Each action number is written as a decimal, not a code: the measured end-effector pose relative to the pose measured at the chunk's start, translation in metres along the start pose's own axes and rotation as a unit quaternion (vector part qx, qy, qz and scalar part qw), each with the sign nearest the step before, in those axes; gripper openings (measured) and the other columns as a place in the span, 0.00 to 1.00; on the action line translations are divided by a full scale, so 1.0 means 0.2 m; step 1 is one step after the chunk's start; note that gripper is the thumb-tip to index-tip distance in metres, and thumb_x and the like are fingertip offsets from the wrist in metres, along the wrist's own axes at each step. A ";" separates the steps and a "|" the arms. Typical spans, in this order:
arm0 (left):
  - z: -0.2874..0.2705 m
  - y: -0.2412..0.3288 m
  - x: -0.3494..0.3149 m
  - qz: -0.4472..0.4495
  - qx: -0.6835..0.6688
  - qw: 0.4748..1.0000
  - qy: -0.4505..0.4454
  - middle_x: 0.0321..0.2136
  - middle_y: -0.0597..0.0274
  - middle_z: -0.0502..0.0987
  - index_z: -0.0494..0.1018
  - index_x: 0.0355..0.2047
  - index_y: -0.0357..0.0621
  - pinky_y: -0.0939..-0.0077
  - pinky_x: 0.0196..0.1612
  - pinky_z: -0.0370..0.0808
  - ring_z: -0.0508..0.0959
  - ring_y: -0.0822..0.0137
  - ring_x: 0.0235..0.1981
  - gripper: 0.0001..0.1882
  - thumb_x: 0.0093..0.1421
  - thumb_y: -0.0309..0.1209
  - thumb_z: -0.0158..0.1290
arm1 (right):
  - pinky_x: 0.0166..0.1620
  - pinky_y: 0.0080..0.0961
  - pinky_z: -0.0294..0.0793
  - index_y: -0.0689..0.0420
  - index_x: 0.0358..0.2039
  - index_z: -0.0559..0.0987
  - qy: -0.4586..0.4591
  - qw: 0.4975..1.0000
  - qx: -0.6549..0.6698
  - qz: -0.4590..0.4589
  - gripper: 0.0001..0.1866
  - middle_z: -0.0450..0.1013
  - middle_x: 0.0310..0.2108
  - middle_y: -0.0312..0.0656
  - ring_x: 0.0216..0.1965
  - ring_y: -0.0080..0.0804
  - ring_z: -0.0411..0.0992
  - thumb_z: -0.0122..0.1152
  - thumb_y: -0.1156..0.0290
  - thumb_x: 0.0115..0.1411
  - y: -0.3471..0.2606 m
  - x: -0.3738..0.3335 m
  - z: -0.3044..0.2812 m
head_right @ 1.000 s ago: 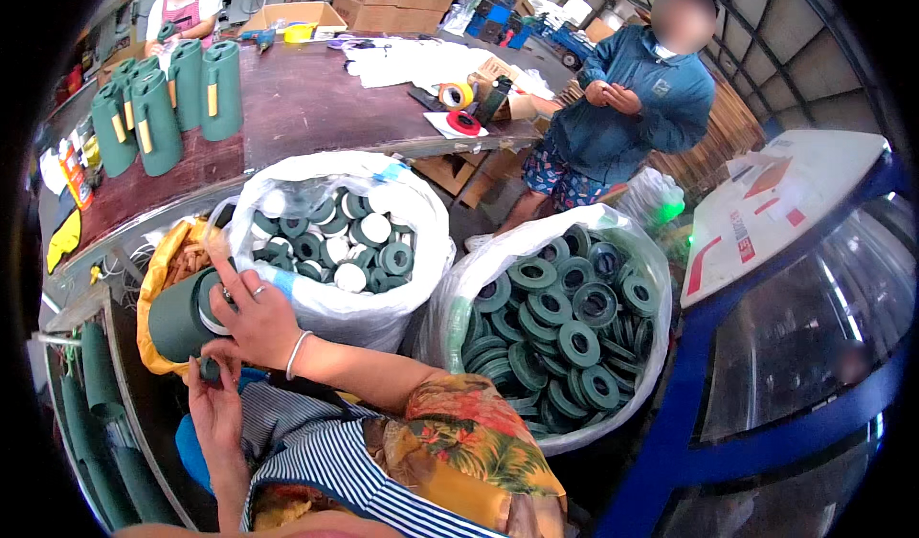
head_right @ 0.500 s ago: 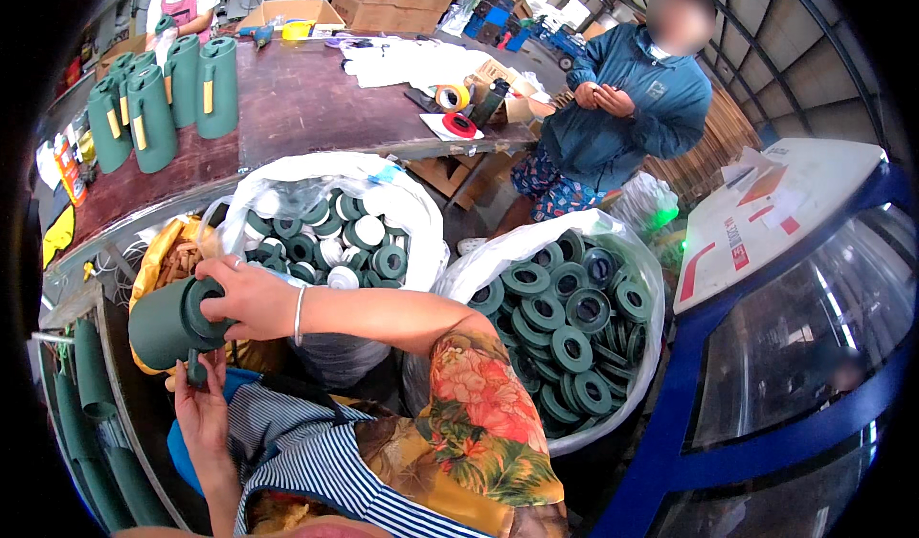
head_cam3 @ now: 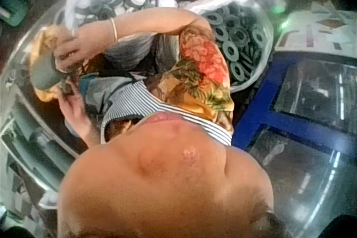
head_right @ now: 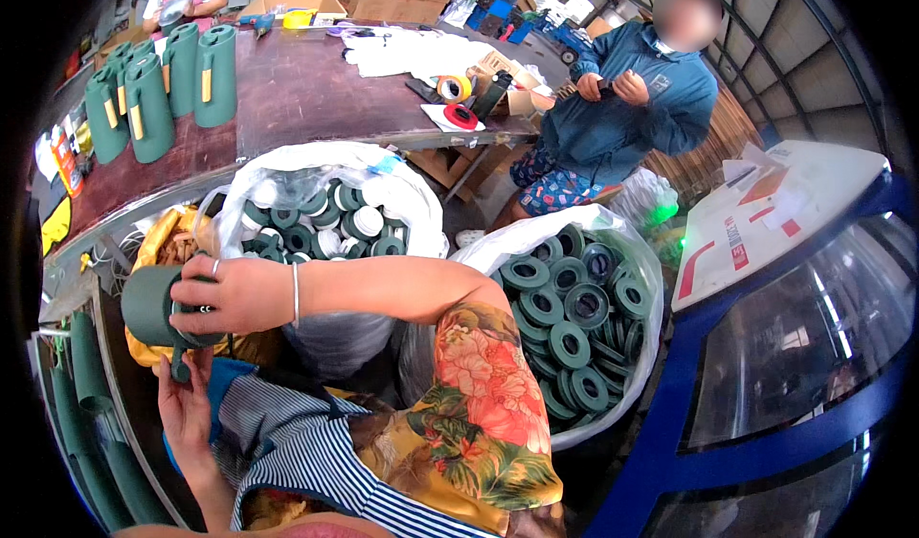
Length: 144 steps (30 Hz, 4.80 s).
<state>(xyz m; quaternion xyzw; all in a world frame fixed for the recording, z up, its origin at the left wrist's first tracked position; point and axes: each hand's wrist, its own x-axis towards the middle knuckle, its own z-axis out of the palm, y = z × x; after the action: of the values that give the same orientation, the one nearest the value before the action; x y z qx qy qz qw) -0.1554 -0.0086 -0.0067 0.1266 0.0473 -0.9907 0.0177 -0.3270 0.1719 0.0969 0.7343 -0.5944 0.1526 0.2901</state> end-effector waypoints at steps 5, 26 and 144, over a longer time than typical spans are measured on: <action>0.00 0.01 0.00 0.018 0.019 1.000 0.013 0.60 0.39 0.61 0.59 0.61 0.33 0.65 0.56 0.79 0.57 0.42 0.65 0.22 0.69 0.29 0.46 | 0.48 0.31 0.75 0.49 0.44 0.75 0.011 0.994 -0.073 -0.085 0.17 0.66 0.47 0.34 0.51 0.37 0.68 0.60 0.65 0.52 0.03 -0.01 0.03; -0.23 -0.01 0.18 0.270 0.184 0.941 0.090 0.53 0.44 0.68 0.62 0.53 0.25 0.71 0.55 0.78 0.73 0.50 0.53 0.20 0.67 0.28 0.49 | 0.38 0.36 0.76 0.65 0.68 0.48 0.064 0.714 0.477 0.509 0.46 0.74 0.41 0.55 0.32 0.52 0.75 0.59 0.52 0.60 -0.30 0.10 0.33; 0.79 0.06 0.08 0.445 0.842 -0.155 -0.263 0.44 0.65 0.76 0.76 0.39 0.48 0.52 0.60 0.68 0.74 0.59 0.50 0.15 0.48 0.30 0.55 | 0.41 0.33 0.75 0.58 0.38 0.79 -0.002 0.816 0.497 0.296 0.12 0.78 0.36 0.44 0.39 0.41 0.77 0.62 0.66 0.55 0.15 0.19 0.39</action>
<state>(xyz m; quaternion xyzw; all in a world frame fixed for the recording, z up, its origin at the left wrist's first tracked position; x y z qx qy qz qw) -0.2095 -0.0362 0.1398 0.2438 0.9024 -0.0881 -0.3441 -0.3565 0.0913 0.0642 0.5678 -0.6267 0.5042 -0.1750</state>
